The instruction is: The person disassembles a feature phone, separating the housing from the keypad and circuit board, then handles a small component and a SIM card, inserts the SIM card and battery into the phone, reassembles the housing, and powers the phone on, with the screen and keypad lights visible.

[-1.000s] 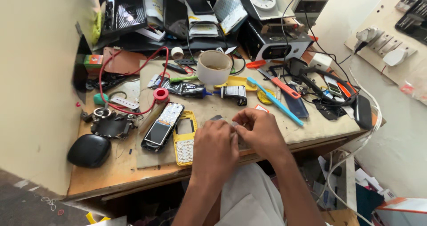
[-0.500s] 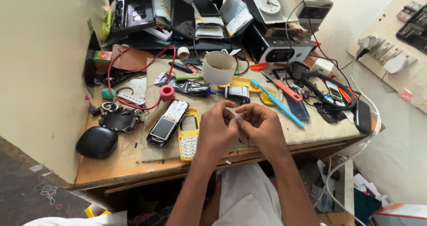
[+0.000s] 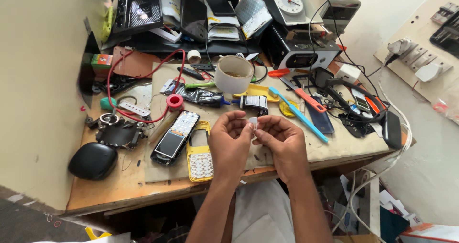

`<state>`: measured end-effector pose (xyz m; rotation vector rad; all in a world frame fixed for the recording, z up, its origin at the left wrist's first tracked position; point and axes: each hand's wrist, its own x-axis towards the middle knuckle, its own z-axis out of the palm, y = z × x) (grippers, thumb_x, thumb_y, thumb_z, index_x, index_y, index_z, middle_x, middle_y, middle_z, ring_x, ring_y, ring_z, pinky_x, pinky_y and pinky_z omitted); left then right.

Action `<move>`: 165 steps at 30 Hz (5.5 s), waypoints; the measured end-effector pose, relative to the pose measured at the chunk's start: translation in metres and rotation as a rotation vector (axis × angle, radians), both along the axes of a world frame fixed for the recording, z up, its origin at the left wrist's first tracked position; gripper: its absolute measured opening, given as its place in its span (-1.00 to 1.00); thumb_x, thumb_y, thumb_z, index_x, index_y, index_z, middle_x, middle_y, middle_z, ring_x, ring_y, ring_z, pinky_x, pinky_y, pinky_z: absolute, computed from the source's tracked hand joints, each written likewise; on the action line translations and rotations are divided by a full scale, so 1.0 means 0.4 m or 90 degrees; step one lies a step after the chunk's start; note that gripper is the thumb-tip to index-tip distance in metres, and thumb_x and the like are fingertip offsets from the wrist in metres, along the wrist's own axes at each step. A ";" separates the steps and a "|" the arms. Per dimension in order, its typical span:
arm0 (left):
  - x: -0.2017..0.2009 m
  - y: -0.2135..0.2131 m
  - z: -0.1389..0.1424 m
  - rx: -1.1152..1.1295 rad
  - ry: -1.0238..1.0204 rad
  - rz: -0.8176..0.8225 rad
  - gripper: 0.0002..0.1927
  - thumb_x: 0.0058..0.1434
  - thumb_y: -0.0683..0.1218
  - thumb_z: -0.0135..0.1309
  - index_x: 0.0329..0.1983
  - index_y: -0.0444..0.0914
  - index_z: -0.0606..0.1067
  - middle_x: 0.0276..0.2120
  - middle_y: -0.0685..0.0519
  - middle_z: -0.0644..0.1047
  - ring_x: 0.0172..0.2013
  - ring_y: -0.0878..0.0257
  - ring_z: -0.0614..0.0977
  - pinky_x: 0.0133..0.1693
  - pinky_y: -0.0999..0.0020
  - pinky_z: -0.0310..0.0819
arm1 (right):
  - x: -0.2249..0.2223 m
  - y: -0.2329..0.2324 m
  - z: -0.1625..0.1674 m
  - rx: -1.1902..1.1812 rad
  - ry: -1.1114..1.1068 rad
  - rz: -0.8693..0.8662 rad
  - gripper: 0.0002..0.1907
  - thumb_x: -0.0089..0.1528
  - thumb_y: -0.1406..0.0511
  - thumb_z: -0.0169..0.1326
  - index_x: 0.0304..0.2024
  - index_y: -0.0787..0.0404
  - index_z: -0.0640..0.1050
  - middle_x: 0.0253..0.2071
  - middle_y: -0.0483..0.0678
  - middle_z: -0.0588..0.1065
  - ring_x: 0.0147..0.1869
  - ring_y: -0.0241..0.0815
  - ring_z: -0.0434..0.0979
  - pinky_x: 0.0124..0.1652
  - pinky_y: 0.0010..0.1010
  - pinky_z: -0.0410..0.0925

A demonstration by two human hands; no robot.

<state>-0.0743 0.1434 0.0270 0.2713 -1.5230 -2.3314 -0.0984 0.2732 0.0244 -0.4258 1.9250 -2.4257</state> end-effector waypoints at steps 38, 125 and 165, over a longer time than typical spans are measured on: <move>-0.002 -0.018 -0.033 0.130 0.065 -0.080 -0.75 0.08 -0.35 0.20 -0.18 -0.33 0.47 -0.38 0.02 0.60 -0.37 0.37 0.60 -0.28 0.49 0.49 | -0.034 0.059 -0.029 0.006 -0.039 0.130 -0.91 0.20 0.50 0.16 -0.23 0.42 0.58 -0.33 -0.02 0.58 -0.32 -0.34 0.53 -0.32 -0.54 0.39; 0.033 0.003 -0.007 -0.161 0.067 -0.006 -0.80 0.19 -0.26 0.21 -0.11 -0.31 0.60 -0.40 0.07 0.63 -0.42 0.43 0.64 -0.40 0.52 0.54 | -0.019 0.035 -0.041 -0.012 -0.018 0.019 -0.67 0.12 0.60 0.14 -0.06 0.37 0.50 -0.25 -0.05 0.51 -0.22 -0.34 0.52 -0.21 -0.53 0.45; 0.036 0.004 -0.010 -0.182 0.117 0.075 -0.72 0.14 -0.34 0.18 -0.05 -0.36 0.61 -0.22 0.05 0.61 -0.28 0.37 0.69 -0.26 0.51 0.65 | 0.071 0.078 0.083 0.565 0.112 -0.002 -0.92 0.10 0.47 0.24 -0.34 0.34 0.61 -0.37 -0.05 0.61 -0.30 -0.30 0.62 -0.23 -0.46 0.51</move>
